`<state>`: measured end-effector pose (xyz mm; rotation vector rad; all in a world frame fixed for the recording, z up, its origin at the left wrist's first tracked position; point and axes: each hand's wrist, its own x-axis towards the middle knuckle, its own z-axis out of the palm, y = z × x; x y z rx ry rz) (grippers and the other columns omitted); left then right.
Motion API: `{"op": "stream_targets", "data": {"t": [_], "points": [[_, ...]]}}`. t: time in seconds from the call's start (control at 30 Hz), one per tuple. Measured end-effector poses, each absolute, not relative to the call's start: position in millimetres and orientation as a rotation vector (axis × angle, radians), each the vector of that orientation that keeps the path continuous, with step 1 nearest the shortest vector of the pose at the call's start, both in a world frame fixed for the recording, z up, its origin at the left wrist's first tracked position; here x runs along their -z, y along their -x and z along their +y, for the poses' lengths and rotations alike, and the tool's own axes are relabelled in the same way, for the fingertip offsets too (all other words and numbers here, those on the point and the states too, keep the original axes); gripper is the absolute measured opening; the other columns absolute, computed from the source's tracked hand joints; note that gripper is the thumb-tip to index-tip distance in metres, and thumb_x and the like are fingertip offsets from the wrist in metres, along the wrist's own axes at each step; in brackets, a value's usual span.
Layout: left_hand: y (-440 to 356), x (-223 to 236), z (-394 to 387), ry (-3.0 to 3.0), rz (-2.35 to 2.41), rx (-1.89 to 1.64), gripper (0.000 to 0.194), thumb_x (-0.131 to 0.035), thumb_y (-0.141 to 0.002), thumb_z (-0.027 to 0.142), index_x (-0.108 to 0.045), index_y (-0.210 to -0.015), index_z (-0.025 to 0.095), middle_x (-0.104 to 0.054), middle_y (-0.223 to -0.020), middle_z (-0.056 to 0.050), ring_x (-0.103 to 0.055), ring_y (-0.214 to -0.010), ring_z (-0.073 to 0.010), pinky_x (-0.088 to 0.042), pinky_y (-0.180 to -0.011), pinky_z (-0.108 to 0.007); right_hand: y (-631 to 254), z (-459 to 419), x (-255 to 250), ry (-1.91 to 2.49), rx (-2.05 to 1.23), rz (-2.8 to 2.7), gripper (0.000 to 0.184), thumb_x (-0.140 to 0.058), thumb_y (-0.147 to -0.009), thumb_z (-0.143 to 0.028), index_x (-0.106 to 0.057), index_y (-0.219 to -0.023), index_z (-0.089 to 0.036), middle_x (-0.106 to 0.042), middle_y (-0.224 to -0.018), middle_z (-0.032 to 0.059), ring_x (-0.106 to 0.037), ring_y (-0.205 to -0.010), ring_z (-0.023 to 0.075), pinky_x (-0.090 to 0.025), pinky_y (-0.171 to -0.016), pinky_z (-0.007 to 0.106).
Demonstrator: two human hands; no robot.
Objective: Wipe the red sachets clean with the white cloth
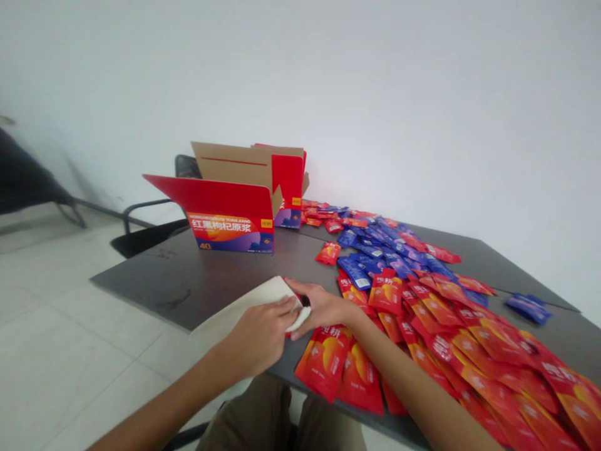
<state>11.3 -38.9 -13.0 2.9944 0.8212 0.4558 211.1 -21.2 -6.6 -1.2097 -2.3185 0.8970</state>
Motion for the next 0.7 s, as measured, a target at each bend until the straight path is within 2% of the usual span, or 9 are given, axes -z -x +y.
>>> {"op": "stream_targets", "data": {"t": [0.23,0.47,0.7], "points": [[-8.4,9.5,-16.6,-2.926,0.999,-0.426,0.040,-0.043,-0.084,0.009,-0.058,-0.121,0.016,-0.061,-0.129,-0.011,-0.055,-0.122,-0.0214,-0.042,-0.104,-0.036,-211.2,-22.0,7.3,1.250,-0.905,-2.289,0.119,-0.086,-0.048,-0.048,-0.027,-0.148,-0.023,-0.040,-0.149,0.0115,-0.037,-0.138,0.0316,-0.022,-0.117,0.047],[-9.7,10.9,-40.1,-2.993,0.765,-0.464,0.046,-0.046,-0.083,0.007,-0.054,-0.127,0.012,-0.057,-0.134,-0.011,-0.046,-0.131,-0.0204,-0.035,-0.111,-0.032,-211.3,-19.6,8.4,1.153,-0.903,-2.297,0.119,-0.088,-0.045,-0.044,-0.029,-0.147,-0.023,-0.038,-0.150,0.0103,-0.037,-0.138,0.0308,-0.027,-0.115,0.043],[-10.2,7.6,-19.8,-2.931,0.995,-0.474,0.044,-0.046,-0.083,0.007,-0.057,-0.124,0.017,-0.061,-0.129,-0.010,-0.054,-0.123,-0.0204,-0.043,-0.103,-0.034,-211.7,-21.1,9.2,1.229,-0.904,-2.269,0.118,-0.086,-0.047,-0.048,-0.029,-0.147,-0.023,-0.042,-0.148,0.0112,-0.039,-0.137,0.0310,-0.024,-0.116,0.045]]}}
